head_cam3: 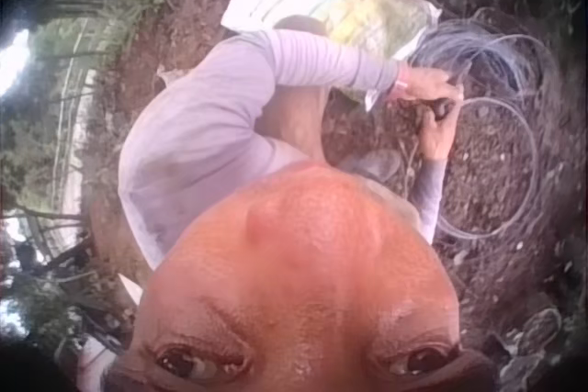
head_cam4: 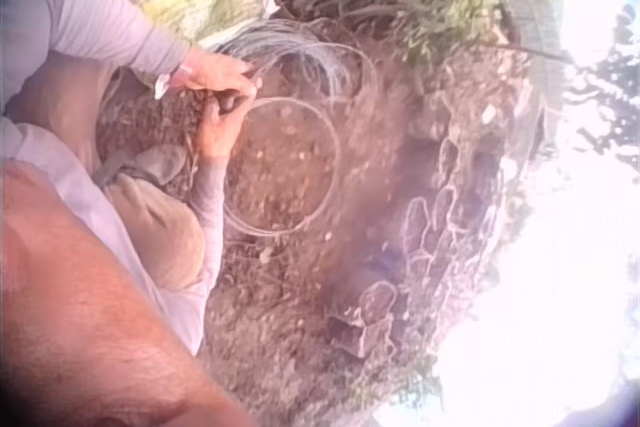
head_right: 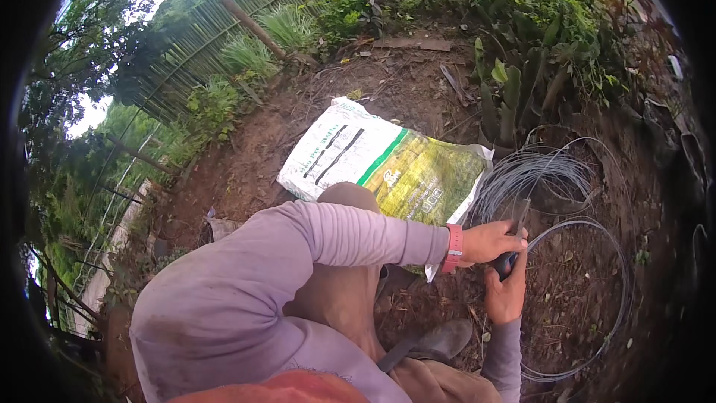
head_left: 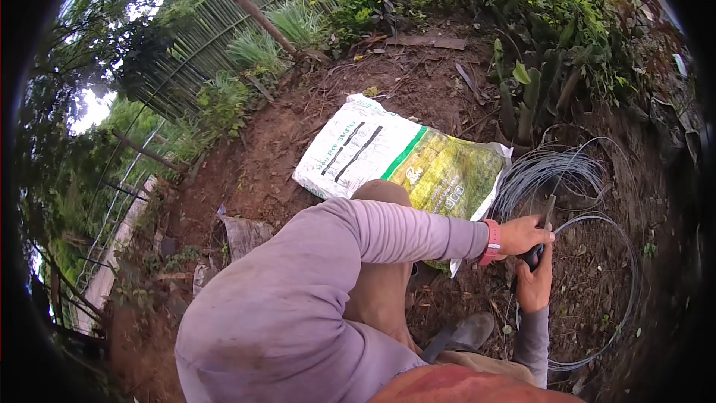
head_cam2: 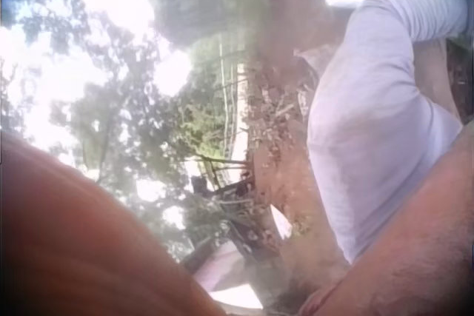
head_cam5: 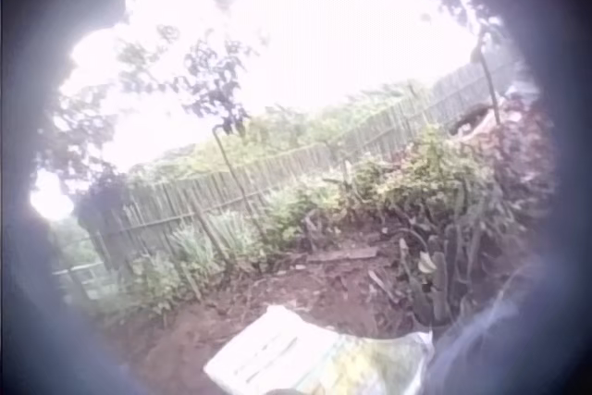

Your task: Cutting and preparing lengths of wire from a coil using pliers.

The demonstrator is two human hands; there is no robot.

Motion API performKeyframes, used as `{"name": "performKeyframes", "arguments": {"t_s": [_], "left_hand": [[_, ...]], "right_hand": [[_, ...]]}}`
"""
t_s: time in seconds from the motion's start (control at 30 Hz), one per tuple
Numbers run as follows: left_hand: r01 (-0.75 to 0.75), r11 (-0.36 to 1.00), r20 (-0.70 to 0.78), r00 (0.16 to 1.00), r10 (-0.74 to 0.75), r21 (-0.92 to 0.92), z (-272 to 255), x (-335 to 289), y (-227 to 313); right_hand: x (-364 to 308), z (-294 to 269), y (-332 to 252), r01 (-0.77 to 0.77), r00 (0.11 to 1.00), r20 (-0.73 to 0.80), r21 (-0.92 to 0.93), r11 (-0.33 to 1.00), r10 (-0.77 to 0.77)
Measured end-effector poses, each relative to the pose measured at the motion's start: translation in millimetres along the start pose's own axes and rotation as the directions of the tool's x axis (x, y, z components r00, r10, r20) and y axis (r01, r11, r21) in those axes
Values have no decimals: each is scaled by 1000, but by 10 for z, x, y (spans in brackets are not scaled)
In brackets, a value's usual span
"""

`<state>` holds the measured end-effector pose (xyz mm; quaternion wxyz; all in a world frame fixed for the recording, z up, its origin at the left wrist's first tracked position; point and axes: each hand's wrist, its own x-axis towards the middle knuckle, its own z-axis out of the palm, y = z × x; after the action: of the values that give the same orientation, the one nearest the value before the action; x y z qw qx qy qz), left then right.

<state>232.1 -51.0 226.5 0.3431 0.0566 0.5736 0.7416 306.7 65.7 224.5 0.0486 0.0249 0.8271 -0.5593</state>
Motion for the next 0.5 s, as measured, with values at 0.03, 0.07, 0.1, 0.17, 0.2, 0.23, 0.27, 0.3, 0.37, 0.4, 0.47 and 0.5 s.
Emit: {"name": "performKeyframes", "arguments": {"t_s": [0.03, 0.07, 0.1, 0.17, 0.2, 0.23, 0.27, 0.3, 0.37, 0.4, 0.47, 0.5], "left_hand": [[2, 998, 5, 1000, -3, 59, -25, 23, 23], [-41, 994, 41, 998, 37, 97, -45, 49, 45], [50, 997, 53, 997, -54, 64, -62, 53, 58], [147, 989, 33, 988, -148, 31, -93, 70, 88], [189, 981, 56, 981, -186, -37, -107, 70, 97], [212, 977, 37, 977, -212, -19, -103, 72, 97], [212, 976, 26, 977, -211, -49, -101, 70, 93], [211, 974, 15, 977, -211, -79, -99, 71, 86], [177, 977, 20, 984, -176, -118, -96, 79, 64], [208, 973, -13, 978, -210, -98, -95, 92, 54], [95, 995, -58, 994, -93, 37, -115, 119, 51], [61, 995, -76, 996, -55, 85, -134, 151, 68]], "right_hand": [[6, -18, 2, 52, 993, -105, 29, 998, -49], [5, -17, 2, 47, 993, -110, 28, 998, -44], [5, -55, -3, 30, 997, -74, 113, 993, -22], [-3, -99, -16, -98, 992, -47, 305, 947, 118], [-6, -115, -25, -118, 990, -34, 294, 948, 134], [-11, -130, -32, -120, 989, -40, 314, 942, 140], [-18, -136, -40, -119, 987, -57, 345, 931, 147], [-12, -135, -47, -127, 983, -95, 246, 961, 155], [-6, -117, -58, -104, 990, -59, 289, 952, 126], [-4, -101, -62, -118, 986, -71, 325, 938, 149], [4, -89, -66, -99, 990, -71, 284, 954, 124], [1, -97, -63, -172, 975, -100, 215, 961, 197]]}}
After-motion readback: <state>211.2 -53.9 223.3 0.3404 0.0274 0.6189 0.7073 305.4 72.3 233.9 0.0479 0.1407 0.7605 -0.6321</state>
